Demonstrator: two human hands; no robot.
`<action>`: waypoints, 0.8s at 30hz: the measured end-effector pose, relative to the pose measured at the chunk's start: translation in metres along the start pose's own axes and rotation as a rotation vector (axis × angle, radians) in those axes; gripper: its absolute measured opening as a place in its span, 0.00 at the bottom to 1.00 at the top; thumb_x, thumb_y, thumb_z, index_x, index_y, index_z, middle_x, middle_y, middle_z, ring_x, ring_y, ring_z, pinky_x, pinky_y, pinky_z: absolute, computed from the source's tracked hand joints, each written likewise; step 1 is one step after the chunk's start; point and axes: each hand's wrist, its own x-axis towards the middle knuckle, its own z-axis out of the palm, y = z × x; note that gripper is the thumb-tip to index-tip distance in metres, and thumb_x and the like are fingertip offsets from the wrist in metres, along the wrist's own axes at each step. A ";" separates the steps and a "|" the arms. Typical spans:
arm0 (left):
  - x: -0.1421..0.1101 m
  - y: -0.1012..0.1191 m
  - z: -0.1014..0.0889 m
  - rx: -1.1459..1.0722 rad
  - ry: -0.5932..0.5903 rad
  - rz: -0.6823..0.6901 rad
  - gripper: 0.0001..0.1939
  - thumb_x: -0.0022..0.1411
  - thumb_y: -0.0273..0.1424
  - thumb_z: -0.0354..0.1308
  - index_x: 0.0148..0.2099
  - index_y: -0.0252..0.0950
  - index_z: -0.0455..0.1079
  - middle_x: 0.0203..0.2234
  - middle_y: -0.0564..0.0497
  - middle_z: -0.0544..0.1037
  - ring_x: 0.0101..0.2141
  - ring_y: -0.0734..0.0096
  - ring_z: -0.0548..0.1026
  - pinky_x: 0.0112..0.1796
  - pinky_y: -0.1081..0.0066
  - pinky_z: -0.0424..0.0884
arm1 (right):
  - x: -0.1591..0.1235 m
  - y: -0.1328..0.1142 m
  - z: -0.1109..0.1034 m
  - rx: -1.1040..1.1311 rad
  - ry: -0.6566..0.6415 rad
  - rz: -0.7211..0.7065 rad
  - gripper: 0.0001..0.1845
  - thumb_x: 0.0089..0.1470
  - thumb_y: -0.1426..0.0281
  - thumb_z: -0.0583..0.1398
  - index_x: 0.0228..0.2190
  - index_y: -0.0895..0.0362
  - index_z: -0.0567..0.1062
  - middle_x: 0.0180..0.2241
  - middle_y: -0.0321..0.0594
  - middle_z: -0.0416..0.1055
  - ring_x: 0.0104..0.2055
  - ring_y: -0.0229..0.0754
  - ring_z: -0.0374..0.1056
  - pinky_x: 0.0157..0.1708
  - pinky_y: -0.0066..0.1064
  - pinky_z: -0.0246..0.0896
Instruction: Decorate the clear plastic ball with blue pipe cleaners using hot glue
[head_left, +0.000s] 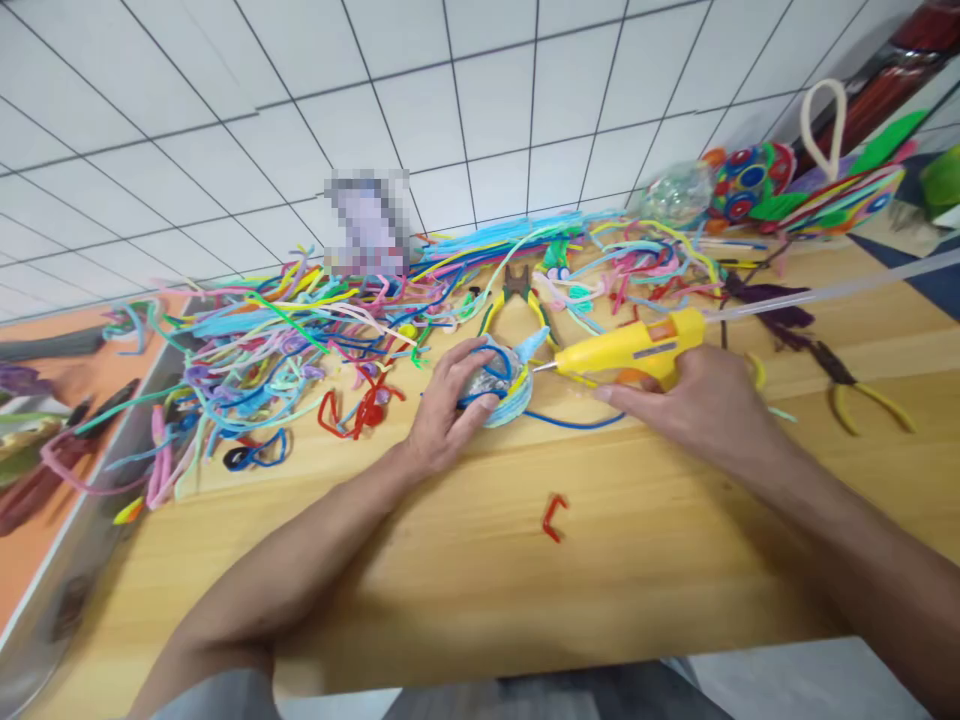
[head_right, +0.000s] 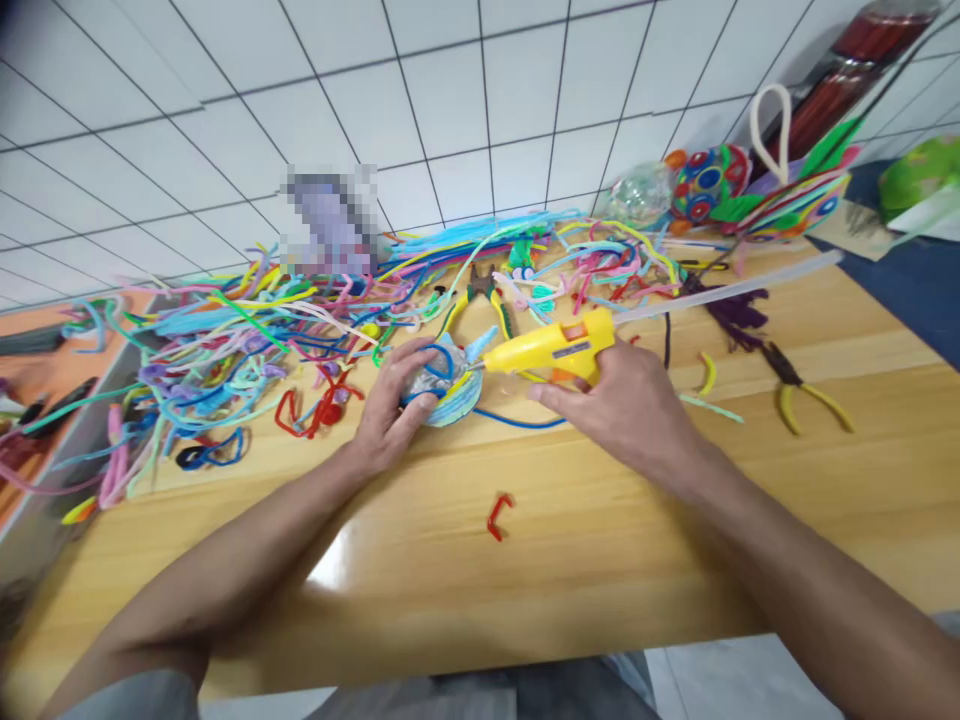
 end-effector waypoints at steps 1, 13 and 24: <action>0.000 0.000 0.000 -0.002 0.002 0.003 0.25 0.84 0.43 0.53 0.76 0.45 0.63 0.70 0.37 0.73 0.71 0.51 0.72 0.67 0.44 0.73 | -0.001 -0.003 0.008 -0.015 0.008 -0.019 0.24 0.48 0.52 0.78 0.19 0.47 0.71 0.17 0.34 0.66 0.20 0.48 0.66 0.21 0.38 0.53; 0.001 0.003 -0.004 0.016 -0.018 -0.007 0.25 0.83 0.46 0.52 0.76 0.47 0.63 0.71 0.37 0.72 0.71 0.49 0.72 0.67 0.42 0.74 | -0.004 -0.004 0.035 -0.034 0.039 -0.098 0.13 0.49 0.66 0.68 0.23 0.47 0.68 0.18 0.36 0.65 0.25 0.51 0.71 0.27 0.40 0.56; 0.001 0.002 -0.005 0.051 -0.030 -0.018 0.27 0.84 0.48 0.49 0.76 0.46 0.61 0.71 0.37 0.72 0.71 0.48 0.72 0.67 0.42 0.73 | -0.006 -0.006 0.041 -0.065 0.012 -0.139 0.14 0.48 0.68 0.62 0.20 0.47 0.61 0.15 0.33 0.55 0.21 0.45 0.61 0.25 0.38 0.46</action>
